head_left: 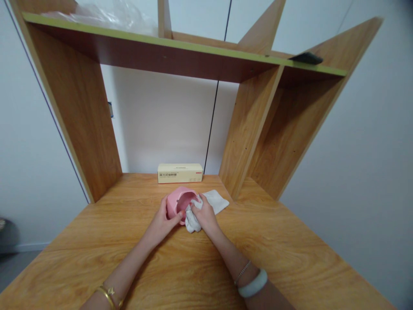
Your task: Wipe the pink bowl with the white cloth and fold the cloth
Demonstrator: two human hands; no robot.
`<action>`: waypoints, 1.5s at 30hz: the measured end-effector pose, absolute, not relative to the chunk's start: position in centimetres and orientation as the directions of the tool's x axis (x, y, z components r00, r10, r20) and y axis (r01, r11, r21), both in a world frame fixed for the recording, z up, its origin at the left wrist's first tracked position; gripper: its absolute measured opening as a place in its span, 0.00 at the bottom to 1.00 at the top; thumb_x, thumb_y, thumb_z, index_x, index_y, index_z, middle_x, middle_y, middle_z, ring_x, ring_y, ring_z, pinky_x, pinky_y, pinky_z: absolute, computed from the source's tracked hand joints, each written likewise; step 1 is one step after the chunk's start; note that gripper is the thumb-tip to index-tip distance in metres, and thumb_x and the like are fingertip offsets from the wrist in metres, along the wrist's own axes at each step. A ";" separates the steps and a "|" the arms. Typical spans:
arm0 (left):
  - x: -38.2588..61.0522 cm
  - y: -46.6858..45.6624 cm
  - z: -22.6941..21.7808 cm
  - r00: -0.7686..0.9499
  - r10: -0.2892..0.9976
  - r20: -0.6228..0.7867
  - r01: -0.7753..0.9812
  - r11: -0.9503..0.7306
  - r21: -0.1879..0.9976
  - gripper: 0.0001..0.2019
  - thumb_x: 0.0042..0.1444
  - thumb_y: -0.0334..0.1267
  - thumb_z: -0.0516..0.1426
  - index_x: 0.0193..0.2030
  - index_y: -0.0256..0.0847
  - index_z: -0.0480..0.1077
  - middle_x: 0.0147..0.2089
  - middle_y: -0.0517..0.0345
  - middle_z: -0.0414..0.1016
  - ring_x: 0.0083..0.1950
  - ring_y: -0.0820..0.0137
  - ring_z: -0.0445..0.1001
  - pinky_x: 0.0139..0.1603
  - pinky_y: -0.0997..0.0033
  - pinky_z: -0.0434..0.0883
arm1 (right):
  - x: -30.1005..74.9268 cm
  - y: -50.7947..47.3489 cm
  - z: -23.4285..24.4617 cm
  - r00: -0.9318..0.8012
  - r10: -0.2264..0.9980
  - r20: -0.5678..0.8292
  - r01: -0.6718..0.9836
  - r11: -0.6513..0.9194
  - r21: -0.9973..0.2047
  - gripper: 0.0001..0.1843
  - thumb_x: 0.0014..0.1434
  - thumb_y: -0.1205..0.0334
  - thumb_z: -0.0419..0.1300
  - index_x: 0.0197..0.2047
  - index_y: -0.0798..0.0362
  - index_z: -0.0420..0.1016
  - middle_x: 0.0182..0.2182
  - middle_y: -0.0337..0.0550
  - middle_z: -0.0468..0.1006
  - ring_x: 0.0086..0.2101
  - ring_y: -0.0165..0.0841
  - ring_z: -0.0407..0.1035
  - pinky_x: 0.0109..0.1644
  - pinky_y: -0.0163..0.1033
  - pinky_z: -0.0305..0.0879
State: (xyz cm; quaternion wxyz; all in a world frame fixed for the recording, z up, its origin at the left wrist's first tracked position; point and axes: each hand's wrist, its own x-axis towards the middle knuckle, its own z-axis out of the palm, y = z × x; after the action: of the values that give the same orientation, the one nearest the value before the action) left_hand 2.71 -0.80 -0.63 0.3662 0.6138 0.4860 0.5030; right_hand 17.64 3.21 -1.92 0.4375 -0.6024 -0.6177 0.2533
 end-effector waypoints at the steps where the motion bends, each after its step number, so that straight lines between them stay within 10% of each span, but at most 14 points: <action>1: 2.7 -0.8 -0.6 0.019 0.963 0.268 0.240 -0.264 0.934 0.32 0.47 0.45 0.57 0.57 0.39 0.50 0.52 0.48 0.65 0.47 0.64 0.70 0.49 0.61 0.68 | 17.7 3.2 -1.9 0.111 0.964 0.240 0.523 0.149 -0.840 0.30 0.49 0.60 0.55 0.56 0.60 0.59 0.48 0.54 0.71 0.48 0.40 0.65 0.50 0.41 0.61; 45: 2.5 -0.6 -1.0 0.030 0.956 0.291 0.247 -0.289 0.925 0.31 0.47 0.45 0.57 0.56 0.38 0.53 0.50 0.49 0.67 0.46 0.65 0.70 0.48 0.63 0.67 | 17.7 3.0 -1.7 0.086 0.971 0.221 0.530 0.143 -0.836 0.29 0.50 0.60 0.54 0.56 0.59 0.58 0.48 0.54 0.70 0.47 0.39 0.66 0.50 0.42 0.60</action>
State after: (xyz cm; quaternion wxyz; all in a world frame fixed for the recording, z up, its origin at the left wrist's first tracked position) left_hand 2.46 -0.62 -1.04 0.3523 0.6253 0.4810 0.5035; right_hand 17.72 2.99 -1.66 0.4263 -0.6010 -0.6244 0.2591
